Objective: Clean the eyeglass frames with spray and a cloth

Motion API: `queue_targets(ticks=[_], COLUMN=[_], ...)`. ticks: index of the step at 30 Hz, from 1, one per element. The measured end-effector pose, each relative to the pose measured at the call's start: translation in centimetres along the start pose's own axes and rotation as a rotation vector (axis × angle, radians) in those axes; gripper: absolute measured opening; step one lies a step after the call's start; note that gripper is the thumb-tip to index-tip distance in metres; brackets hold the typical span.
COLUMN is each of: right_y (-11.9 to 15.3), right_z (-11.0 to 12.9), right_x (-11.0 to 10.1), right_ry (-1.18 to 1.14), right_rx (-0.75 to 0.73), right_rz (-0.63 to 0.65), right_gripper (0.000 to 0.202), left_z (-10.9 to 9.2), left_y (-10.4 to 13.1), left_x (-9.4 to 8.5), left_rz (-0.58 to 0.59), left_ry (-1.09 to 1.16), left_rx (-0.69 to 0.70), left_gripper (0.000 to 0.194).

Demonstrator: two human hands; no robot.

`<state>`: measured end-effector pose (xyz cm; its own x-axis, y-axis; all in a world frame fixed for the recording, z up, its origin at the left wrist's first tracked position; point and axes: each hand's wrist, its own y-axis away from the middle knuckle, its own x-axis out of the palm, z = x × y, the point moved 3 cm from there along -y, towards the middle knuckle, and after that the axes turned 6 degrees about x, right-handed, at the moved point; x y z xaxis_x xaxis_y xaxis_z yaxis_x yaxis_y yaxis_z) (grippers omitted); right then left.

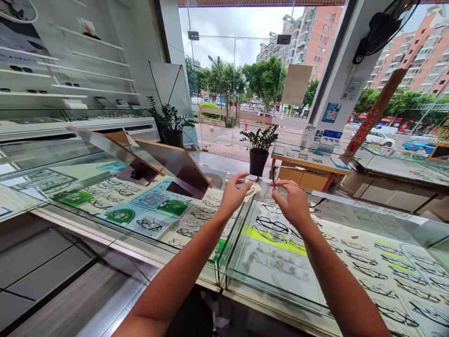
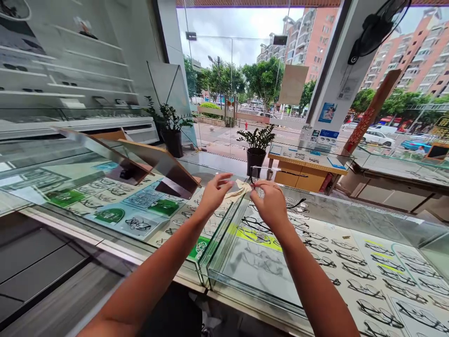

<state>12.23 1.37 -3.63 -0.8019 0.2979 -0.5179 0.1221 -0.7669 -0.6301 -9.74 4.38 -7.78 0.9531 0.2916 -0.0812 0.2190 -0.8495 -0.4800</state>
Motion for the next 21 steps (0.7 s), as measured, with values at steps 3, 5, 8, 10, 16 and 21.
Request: queue_targets(ticks=[3,5,8,10,16,21], right_y=[1.3,2.2,3.3,3.7,4.2,4.2], right_z=[-2.6,-4.7,-7.7,-9.1,-10.5,-10.4], right_x=[-0.9,-1.3,-1.6,-1.4,-0.6,-0.4], right_ry=[0.018,0.027,0.002,-0.018,-0.022,-0.119], right_rx=[0.033,0.05,0.063,0.072,0.109,0.134], right_rz=[-0.051,-0.105,-0.197,-0.221,-0.171,-0.173], right_gripper=[0.022,0.023,0.024,0.024,0.027,0.028], left_z=[3.8,6.2,9.0,10.4,11.3,9.7], left_y=[-3.6,-5.4,-6.3,-6.0,-5.1,-5.4], left_x=[-2.2,-2.8,-3.0,-2.9,-3.4,-2.2], left_rz=[-0.282,-0.326,-0.331,-0.304,-0.211,-0.164], left_ry=[-0.259,-0.274,-0.247,-0.21,-0.152,-0.14], left_rx=[-0.107,-0.168,-0.235,-0.255,-0.235,-0.176], left_gripper=[0.054,0.061,0.062,0.054,0.03,0.027])
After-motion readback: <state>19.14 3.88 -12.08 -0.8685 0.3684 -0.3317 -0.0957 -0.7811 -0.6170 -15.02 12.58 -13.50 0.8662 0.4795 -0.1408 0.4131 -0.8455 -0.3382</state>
